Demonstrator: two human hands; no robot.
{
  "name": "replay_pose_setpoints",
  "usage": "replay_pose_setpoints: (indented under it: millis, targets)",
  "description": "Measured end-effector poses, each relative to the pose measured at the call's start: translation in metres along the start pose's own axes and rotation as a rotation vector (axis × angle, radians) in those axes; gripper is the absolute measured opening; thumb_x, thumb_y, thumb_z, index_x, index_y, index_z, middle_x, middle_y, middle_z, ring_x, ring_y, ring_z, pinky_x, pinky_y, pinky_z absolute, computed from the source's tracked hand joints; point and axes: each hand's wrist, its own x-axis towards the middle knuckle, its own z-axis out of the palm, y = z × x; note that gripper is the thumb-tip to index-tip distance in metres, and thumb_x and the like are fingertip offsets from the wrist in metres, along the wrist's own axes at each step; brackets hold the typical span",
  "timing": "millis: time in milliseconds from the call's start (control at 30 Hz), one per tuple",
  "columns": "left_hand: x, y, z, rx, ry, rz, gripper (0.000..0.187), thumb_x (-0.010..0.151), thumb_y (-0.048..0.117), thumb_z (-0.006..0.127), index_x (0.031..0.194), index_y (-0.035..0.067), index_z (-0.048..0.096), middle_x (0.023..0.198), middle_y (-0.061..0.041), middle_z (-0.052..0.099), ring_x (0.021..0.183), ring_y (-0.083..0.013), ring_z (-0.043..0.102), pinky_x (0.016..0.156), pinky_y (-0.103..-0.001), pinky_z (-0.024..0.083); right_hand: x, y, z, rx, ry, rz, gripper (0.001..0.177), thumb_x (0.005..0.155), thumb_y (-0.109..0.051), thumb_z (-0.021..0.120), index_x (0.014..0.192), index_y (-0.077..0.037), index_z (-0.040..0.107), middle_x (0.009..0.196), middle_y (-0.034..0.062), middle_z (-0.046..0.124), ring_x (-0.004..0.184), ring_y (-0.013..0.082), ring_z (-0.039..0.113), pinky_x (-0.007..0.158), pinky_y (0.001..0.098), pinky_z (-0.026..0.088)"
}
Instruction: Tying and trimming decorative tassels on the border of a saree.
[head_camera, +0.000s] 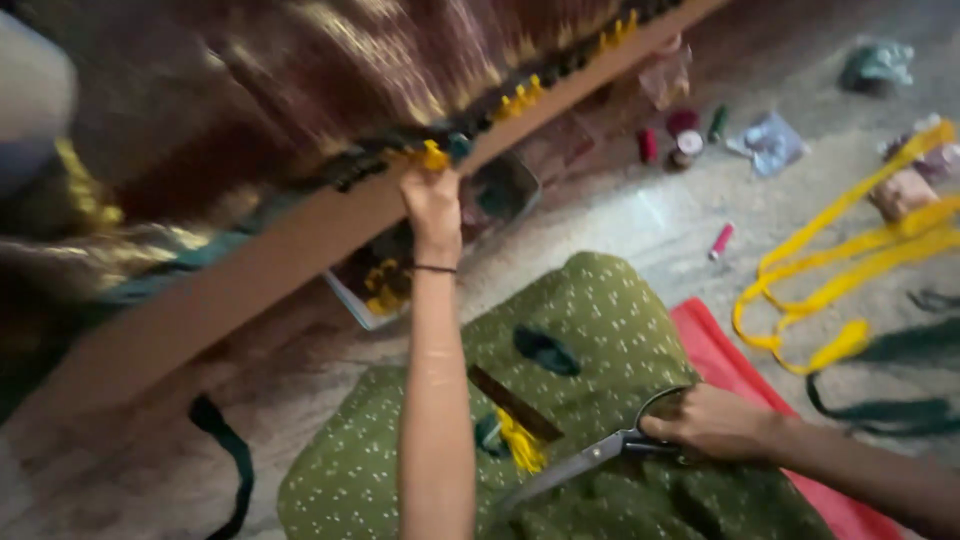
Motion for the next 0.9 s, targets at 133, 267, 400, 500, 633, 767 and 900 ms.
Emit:
replay_pose_setpoints:
  millis: [133, 267, 400, 500, 633, 767, 900]
  targets:
    - [-0.011, 0.026, 0.003, 0.145, 0.122, -0.052, 0.01, 0.101, 0.006, 0.064, 0.108, 0.0, 0.064, 0.1, 0.002, 0.06, 0.091, -0.0116, 0.056, 0.082, -0.031, 0.051, -0.015, -0.014, 0.022, 0.069, -0.219, -0.002, 0.031, 0.09, -0.019, 0.061, 0.12, -0.011, 0.059, 0.087, 0.0127, 0.068, 0.077, 0.0333, 0.07, 0.066, 0.049, 0.054]
    - [-0.022, 0.074, 0.013, 0.207, -0.023, 0.126, 0.018, 0.104, 0.015, 0.066, 0.112, 0.0, 0.073, 0.105, -0.005, 0.077, 0.095, -0.0137, 0.07, 0.088, -0.031, 0.055, -0.003, -0.03, 0.004, -0.039, -0.52, 0.093, 0.035, 0.098, -0.022, 0.049, 0.132, -0.012, 0.053, 0.081, 0.0126, 0.068, 0.075, 0.033, 0.07, 0.061, 0.0496, 0.053]
    - [-0.036, 0.031, -0.027, 0.559, -0.027, 0.056, 0.022, 0.109, 0.019, 0.064, 0.11, 0.001, 0.076, 0.097, -0.007, 0.083, 0.087, -0.0157, 0.076, 0.085, -0.032, 0.057, -0.016, -0.02, 0.021, -0.011, -0.366, 0.073, 0.029, 0.095, -0.02, 0.052, 0.121, -0.01, 0.06, 0.077, 0.0112, 0.069, 0.072, 0.0317, 0.072, 0.059, 0.0487, 0.055]
    - [-0.056, -0.073, -0.112, 0.058, 0.306, -0.384, 0.034, 0.1, 0.021, 0.064, 0.123, -0.004, 0.07, 0.109, -0.012, 0.079, 0.087, -0.0227, 0.075, 0.075, -0.034, 0.053, -0.019, -0.015, 0.037, -0.099, 0.008, -0.045, 0.029, 0.083, -0.021, 0.059, 0.107, -0.007, 0.069, 0.077, 0.0118, 0.072, 0.069, 0.0301, 0.073, 0.055, 0.0452, 0.057]
    - [-0.065, -0.124, -0.194, 0.132, 0.637, -0.602, 0.042, 0.096, 0.025, 0.056, 0.13, 0.001, 0.059, 0.122, -0.01, 0.069, 0.099, -0.0242, 0.074, 0.08, -0.039, 0.059, -0.011, -0.008, 0.045, -0.121, -0.631, 0.244, 0.018, 0.097, -0.02, 0.056, 0.105, -0.013, 0.07, 0.088, 0.0121, 0.07, 0.085, 0.0321, 0.072, 0.069, 0.0487, 0.057]
    - [-0.054, -0.05, -0.174, 1.354, 0.313, -0.288, 0.035, 0.087, 0.026, 0.063, 0.107, -0.003, 0.07, 0.102, -0.027, 0.071, 0.096, -0.044, 0.067, 0.083, -0.049, 0.052, 0.032, 0.006, -0.015, -0.098, -0.498, 0.305, 0.018, 0.093, -0.022, 0.058, 0.097, -0.012, 0.072, 0.094, 0.0111, 0.071, 0.091, 0.0304, 0.069, 0.076, 0.0438, 0.056]
    - [-0.042, 0.048, -0.096, 1.132, 0.244, -0.566, 0.054, 0.106, 0.042, 0.048, 0.084, 0.002, 0.078, 0.081, -0.016, 0.079, 0.084, -0.0332, 0.076, 0.087, -0.043, 0.055, 0.074, 0.019, -0.034, -0.18, 0.032, 0.138, 0.021, 0.084, -0.015, 0.057, 0.1, -0.006, 0.068, 0.107, 0.0084, 0.067, 0.102, 0.0264, 0.062, 0.08, 0.0407, 0.053]
